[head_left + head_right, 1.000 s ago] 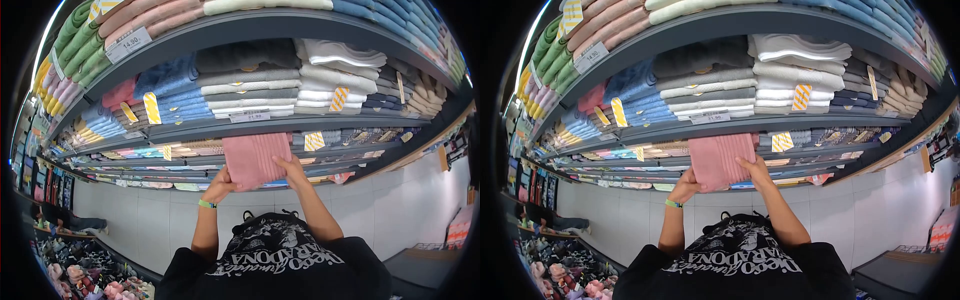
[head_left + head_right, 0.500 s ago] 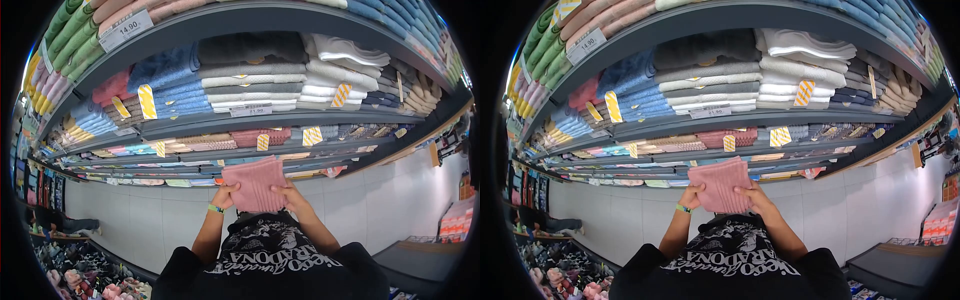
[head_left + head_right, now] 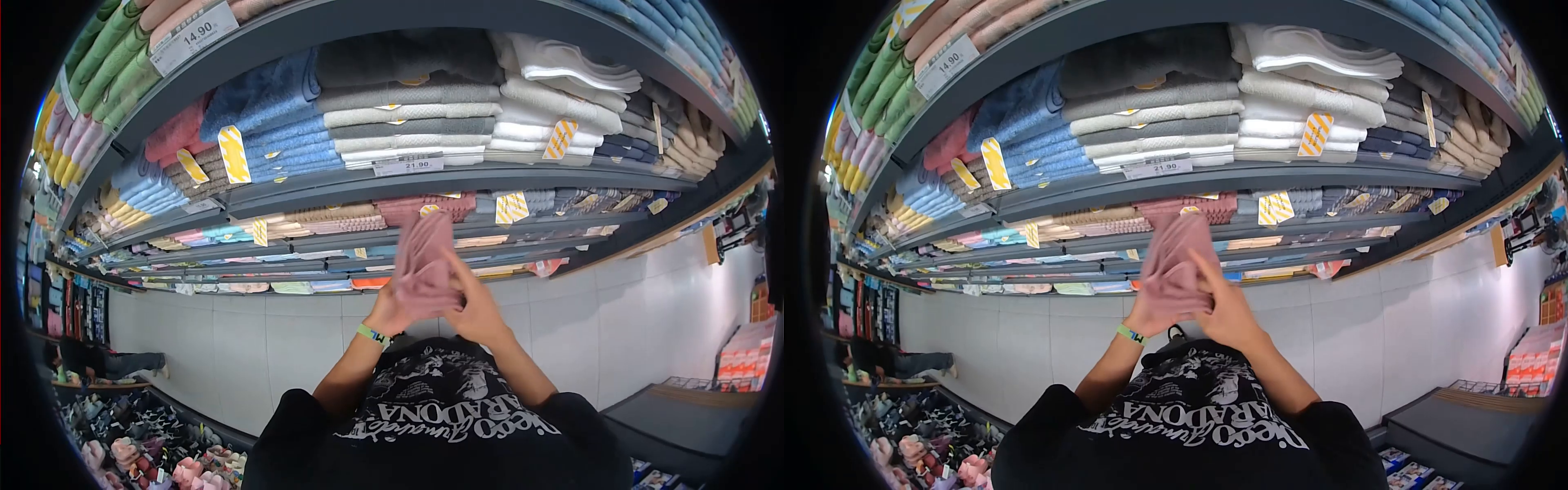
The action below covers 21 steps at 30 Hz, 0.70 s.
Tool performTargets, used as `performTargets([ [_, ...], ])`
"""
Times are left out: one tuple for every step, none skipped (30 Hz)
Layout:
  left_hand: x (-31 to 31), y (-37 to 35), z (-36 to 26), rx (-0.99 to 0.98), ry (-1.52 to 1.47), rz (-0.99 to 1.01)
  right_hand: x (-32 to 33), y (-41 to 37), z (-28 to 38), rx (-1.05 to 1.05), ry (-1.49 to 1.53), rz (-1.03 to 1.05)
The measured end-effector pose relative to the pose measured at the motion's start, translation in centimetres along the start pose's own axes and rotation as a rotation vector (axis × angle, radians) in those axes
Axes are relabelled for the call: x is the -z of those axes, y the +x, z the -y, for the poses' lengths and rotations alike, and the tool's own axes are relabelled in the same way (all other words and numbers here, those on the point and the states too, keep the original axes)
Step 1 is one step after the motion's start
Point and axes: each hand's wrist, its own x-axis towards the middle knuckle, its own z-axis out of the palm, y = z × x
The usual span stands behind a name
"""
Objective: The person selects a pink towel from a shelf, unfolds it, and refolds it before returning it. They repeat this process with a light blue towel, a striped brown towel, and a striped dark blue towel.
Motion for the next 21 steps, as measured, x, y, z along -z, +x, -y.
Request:
performTargets([
  [0.1,-0.2,0.2,0.001,-0.003,-0.005,-0.4,-0.1,0.6,0.107,-0.202,0.109],
  [0.2,-0.3,0.2,-0.012,0.009,-0.021,-0.6,-0.2,0.8,0.216,-0.405,0.219],
  [0.3,-0.4,0.4,-0.026,0.021,-0.037,-0.8,-0.2,0.3,0.26,-0.445,0.329],
  [0.1,-0.8,0.7,-0.042,0.034,-0.052,-1.1,-0.3,0.0,0.26,-0.445,0.332],
  [0.2,-0.1,0.6,-0.057,0.048,-0.068,-1.4,-0.5,-0.4,0.383,-0.516,0.357],
  [0.5,1.5,0.3,-0.072,0.063,-0.084,-1.6,-0.8,-0.6,0.507,-0.584,0.38],
  [0.2,-0.1,1.2,-0.085,0.078,-0.1,-1.7,-1.2,-0.3,0.405,-0.537,0.392],
  [0.7,1.0,1.0,-0.098,0.092,-0.116,-1.4,-1.3,-0.3,0.405,-0.535,0.393],
  [0.9,0.5,0.7,-0.111,0.106,-0.132,-1.0,-1.4,-0.3,0.364,-0.459,0.413],
  [1.0,1.9,-0.2,-0.122,0.121,-0.148,-0.7,-1.5,-0.4,0.324,-0.384,0.431],
  [1.0,1.1,0.9,-0.131,0.135,-0.164,-0.7,-1.3,-0.5,0.322,-0.381,0.429],
  [1.2,1.6,0.5,-0.139,0.148,-0.179,-0.6,-1.0,-0.6,0.209,-0.299,0.36],
  [1.0,0.7,1.6,-0.147,0.161,-0.194,-0.6,-0.8,-0.7,0.096,-0.216,0.29],
  [1.2,0.4,2.0,-0.156,0.174,-0.21,-0.7,-0.6,-0.7,0.093,-0.214,0.287],
  [1.3,0.4,2.5,-0.165,0.188,-0.225,-1.0,-0.3,-0.7,0.137,-0.296,0.152],
  [1.4,1.7,2.3,-0.176,0.2,-0.242,-1.3,-0.2,-0.8,0.181,-0.377,0.017],
  [1.5,2.4,2.2,-0.188,0.215,-0.255,-1.4,-0.1,-1.0,0.161,-0.4,0.01],
  [1.6,3.3,2.0,-0.202,0.231,-0.267,-1.5,-0.1,-0.9,0.164,-0.401,0.01],
  [1.6,3.5,2.8,-0.218,0.247,-0.278,-1.7,0.0,-0.8,0.124,-0.383,-0.019],
  [1.6,3.6,3.3,-0.234,0.264,-0.291,-1.8,0.1,-0.6,0.085,-0.364,-0.047],
  [1.7,4.4,3.8,-0.251,0.28,-0.304,-1.8,0.2,-0.6,0.089,-0.366,-0.044],
])
